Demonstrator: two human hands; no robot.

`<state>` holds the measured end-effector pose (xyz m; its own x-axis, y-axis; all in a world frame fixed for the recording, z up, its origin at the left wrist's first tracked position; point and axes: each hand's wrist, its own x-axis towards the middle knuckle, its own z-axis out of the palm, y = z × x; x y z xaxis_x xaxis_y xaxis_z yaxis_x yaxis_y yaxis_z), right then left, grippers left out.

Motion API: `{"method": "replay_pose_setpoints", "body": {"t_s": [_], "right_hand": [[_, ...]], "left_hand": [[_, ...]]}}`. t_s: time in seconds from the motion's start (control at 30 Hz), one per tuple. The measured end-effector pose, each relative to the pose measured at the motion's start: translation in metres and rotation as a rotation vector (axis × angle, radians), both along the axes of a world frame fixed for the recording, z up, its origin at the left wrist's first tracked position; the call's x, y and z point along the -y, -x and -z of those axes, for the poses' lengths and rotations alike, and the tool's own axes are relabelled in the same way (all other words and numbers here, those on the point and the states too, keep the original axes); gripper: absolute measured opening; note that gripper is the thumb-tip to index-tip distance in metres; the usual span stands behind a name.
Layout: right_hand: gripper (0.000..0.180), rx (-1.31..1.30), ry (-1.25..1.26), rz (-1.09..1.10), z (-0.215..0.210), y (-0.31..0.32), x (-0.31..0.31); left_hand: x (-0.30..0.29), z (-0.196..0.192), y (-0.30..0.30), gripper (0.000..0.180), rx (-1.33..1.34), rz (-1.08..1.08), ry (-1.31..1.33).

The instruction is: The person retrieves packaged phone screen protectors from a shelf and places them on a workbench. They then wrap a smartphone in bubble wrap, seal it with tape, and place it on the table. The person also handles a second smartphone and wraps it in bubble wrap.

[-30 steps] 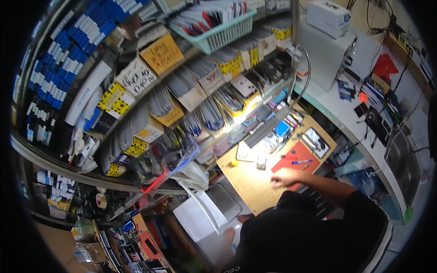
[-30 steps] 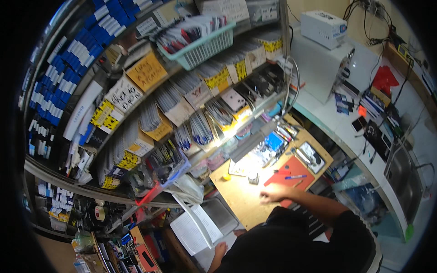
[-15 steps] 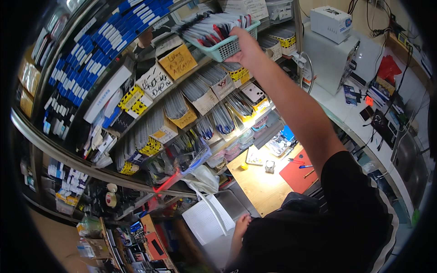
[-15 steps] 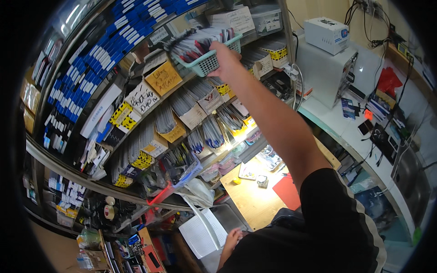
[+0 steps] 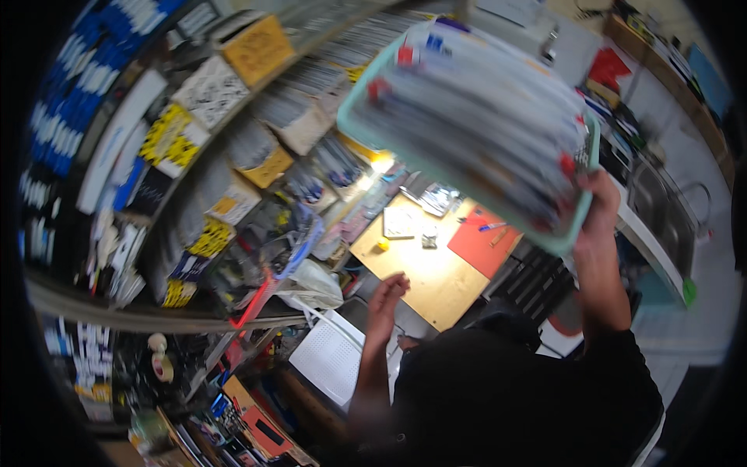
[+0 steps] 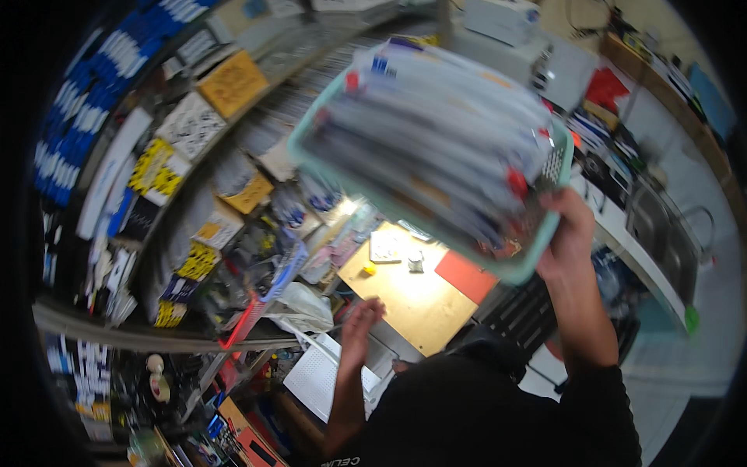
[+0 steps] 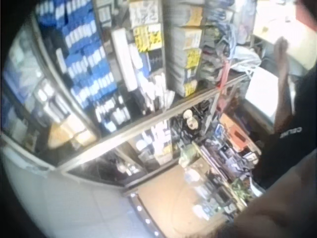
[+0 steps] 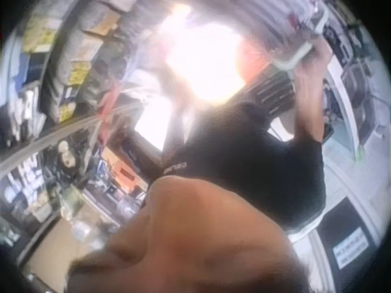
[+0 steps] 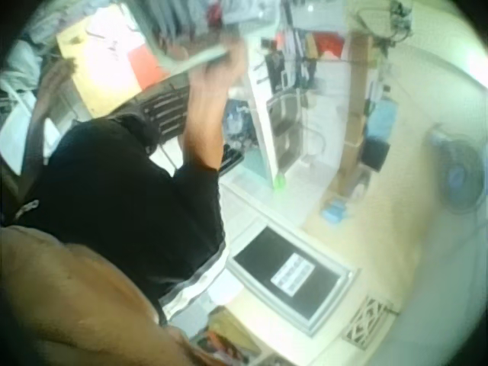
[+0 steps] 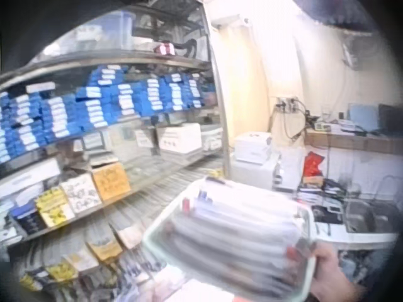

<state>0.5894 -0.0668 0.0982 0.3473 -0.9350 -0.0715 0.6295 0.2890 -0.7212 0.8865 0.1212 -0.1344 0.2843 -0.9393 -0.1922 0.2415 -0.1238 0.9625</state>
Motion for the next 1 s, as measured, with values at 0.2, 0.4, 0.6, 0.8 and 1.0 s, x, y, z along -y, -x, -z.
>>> {"method": "replay_pose_setpoints", "body": {"t_s": [0.2, 0.4, 0.6, 0.8, 1.0], "right_hand": [[0.071, -0.297, -0.345, 0.164, 0.085, 0.087, -0.117], [0.077, -0.531, -0.35, -0.414, 0.226, 0.088, -0.089], [0.019, -1.04, -0.413, -0.545, 0.377, 0.045, -0.007], [0.035, -1.159, -0.238, -0.443, 0.442, 0.015, 0.047], [0.042, -1.447, 0.545, -0.348, 0.389, 0.021, 0.062]], "left_hand": [[0.035, -0.033, 0.007, 0.058, -0.896, 0.256, 0.02], [0.012, 0.067, 0.054, 0.048, -0.995, 0.3, -0.277], [0.008, 0.181, 0.059, 0.037, -0.627, -0.069, -0.302], [0.038, 0.209, 0.063, 0.039, -0.329, -0.304, -0.417], [0.034, 0.184, 0.065, 0.031, -0.2, -0.415, -0.479]]}}
